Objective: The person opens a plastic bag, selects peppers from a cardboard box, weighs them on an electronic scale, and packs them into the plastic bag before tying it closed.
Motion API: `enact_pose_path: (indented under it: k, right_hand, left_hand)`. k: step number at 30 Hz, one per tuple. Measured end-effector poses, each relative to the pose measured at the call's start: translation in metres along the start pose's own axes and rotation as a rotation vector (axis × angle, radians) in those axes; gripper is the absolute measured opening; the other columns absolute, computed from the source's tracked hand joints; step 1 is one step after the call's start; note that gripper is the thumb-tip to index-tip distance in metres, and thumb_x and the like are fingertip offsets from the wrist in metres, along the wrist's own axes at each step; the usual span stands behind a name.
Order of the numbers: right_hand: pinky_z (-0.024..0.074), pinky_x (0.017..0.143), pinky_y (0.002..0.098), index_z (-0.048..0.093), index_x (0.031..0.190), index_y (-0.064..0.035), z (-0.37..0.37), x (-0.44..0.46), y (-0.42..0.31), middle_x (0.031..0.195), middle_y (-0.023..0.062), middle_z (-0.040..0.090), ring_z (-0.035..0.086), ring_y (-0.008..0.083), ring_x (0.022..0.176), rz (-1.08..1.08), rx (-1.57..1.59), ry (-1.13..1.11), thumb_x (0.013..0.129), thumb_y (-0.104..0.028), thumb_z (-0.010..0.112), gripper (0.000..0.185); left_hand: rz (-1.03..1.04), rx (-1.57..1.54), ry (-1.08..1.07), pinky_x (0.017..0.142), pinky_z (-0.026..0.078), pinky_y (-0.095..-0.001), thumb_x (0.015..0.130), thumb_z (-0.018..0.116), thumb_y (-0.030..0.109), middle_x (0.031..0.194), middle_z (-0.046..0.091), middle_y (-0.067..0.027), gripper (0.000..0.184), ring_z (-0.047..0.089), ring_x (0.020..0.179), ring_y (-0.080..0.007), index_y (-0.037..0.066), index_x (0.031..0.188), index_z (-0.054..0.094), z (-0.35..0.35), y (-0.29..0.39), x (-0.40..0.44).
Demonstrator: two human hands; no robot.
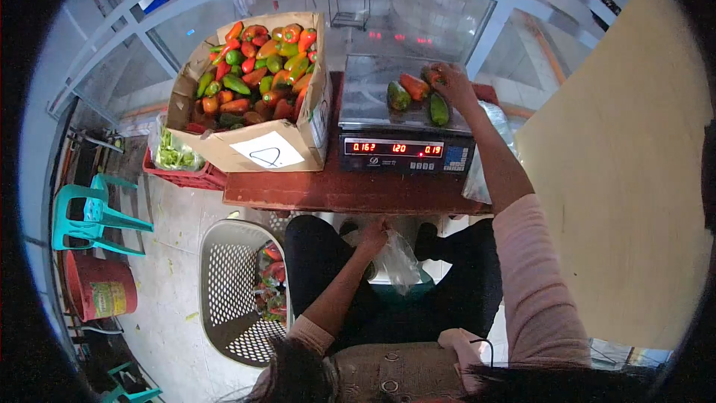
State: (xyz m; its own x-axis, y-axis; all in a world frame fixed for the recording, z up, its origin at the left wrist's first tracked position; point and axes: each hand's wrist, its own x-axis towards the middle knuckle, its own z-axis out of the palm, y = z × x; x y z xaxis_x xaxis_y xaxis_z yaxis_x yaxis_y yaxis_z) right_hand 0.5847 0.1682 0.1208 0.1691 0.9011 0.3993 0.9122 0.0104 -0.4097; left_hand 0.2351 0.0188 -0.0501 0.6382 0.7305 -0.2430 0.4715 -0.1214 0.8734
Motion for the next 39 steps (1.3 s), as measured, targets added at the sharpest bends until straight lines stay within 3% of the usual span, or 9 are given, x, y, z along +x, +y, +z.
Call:
enact_pose_path:
  k: [8, 11, 15, 20, 24, 26, 29, 33, 39]
  right_hand:
    - [0.0456, 0.074, 0.0281, 0.057, 0.113, -0.0049, -0.111, -0.061, -0.125, 0.095, 0.0087, 0.062, 0.056, 0.0149, 0.083, 0.025, 0.702, 0.037, 0.084, -0.02, 0.06, 0.033]
    - [0.0442, 0.064, 0.0289, 0.057, 0.104, 0.0021, -0.203, -0.138, -0.211, 0.094, 0.0098, 0.06, 0.053, 0.0148, 0.074, -0.088, 0.728, -0.008, 0.087, -0.017, 0.055, 0.026]
    - [0.0491, 0.054, 0.0341, 0.059, 0.069, -0.0039, -0.312, -0.193, -0.269, 0.069, 0.0097, 0.06, 0.059, 0.0209, 0.058, -0.62, 0.948, -0.344, 0.081, -0.022, 0.055, 0.022]
    - [0.0259, 0.042, 0.0269, 0.062, 0.091, -0.0312, -0.333, -0.246, -0.313, 0.053, 0.0006, 0.042, 0.033, 0.0119, 0.042, -0.897, 1.065, 0.059, 0.07, -0.035, 0.068, 0.022]
    - [0.0448, 0.059, 0.032, 0.057, 0.096, -0.006, -0.289, -0.255, -0.258, 0.076, 0.0106, 0.057, 0.054, 0.0187, 0.061, -1.099, 1.84, 0.019, 0.087, -0.022, 0.046, 0.021]
    - [0.0452, 0.063, 0.0313, 0.058, 0.099, -0.006, -0.273, -0.262, -0.205, 0.076, 0.0064, 0.06, 0.054, 0.0132, 0.066, -0.345, 1.62, 0.552, 0.09, -0.03, 0.049, 0.027]
    - [0.0437, 0.064, 0.0268, 0.061, 0.096, -0.0006, -0.228, -0.159, -0.203, 0.074, 0.0023, 0.055, 0.051, 0.0112, 0.066, 0.09, 0.932, 0.508, 0.088, -0.02, 0.053, 0.022]
    - [0.045, 0.063, 0.0301, 0.062, 0.087, -0.0021, -0.083, -0.116, -0.078, 0.072, 0.0054, 0.058, 0.056, 0.0176, 0.068, 0.234, 0.564, 0.527, 0.082, -0.021, 0.06, 0.02]
    - [0.0481, 0.076, 0.0422, 0.056, 0.092, 0.0007, -0.015, -0.098, -0.069, 0.087, 0.0202, 0.059, 0.059, 0.0373, 0.087, 0.357, -0.043, 0.285, 0.076, -0.035, 0.065, 0.04]
  left_hand:
    - [0.297, 0.344, 0.058, 0.077, 0.046, -0.0391, 0.08, 0.054, 0.016, 0.083, 0.061, -0.0137, 0.021, 0.059, 0.083, -0.0283, 0.006, 0.099, 0.055, 0.027, -0.054, 0.015]
    - [0.051, 0.182, 0.008, 0.076, 0.046, -0.039, 0.079, 0.053, 0.011, 0.084, 0.06, -0.0153, 0.02, 0.059, 0.083, -0.0306, 0.005, 0.097, 0.055, 0.01, -0.025, 0.006]
    - [0.015, 0.124, 0.023, 0.074, 0.046, -0.0414, 0.072, 0.051, 0.002, 0.088, 0.061, -0.0172, 0.021, 0.059, 0.085, -0.0356, 0.002, 0.092, 0.055, 0.014, -0.034, -0.005]
    - [-0.014, 0.205, -0.057, 0.072, 0.047, -0.0413, 0.069, 0.054, 0.0, 0.091, 0.061, -0.0179, 0.026, 0.061, 0.084, -0.0328, 0.001, 0.094, 0.056, 0.002, 0.013, -0.045]
    - [-0.044, 0.089, -0.133, 0.074, 0.047, -0.0407, 0.069, 0.057, 0.001, 0.099, 0.059, -0.0208, 0.035, 0.06, 0.089, -0.0327, 0.001, 0.103, 0.054, -0.002, 0.039, -0.094]
    - [-0.072, 0.111, -0.168, 0.076, 0.048, -0.0399, 0.07, 0.058, 0.002, 0.103, 0.058, -0.021, 0.037, 0.06, 0.092, -0.0322, 0.0, 0.106, 0.054, -0.001, 0.05, -0.108]
    - [-0.092, 0.159, -0.183, 0.077, 0.048, -0.0381, 0.071, 0.058, 0.003, 0.104, 0.058, -0.0195, 0.037, 0.06, 0.092, -0.0303, 0.0, 0.107, 0.053, 0.008, 0.03, -0.108]
    - [0.019, 0.089, -0.143, 0.075, 0.049, -0.0362, 0.072, 0.057, 0.002, 0.101, 0.06, -0.0177, 0.035, 0.062, 0.085, -0.0283, 0.0, 0.106, 0.053, 0.006, 0.031, -0.107]
    - [-0.07, 0.014, -0.242, 0.07, 0.048, -0.0363, 0.071, 0.057, 0.002, 0.09, 0.06, -0.0154, 0.032, 0.062, 0.078, -0.0284, 0.001, 0.103, 0.052, 0.019, 0.028, -0.084]
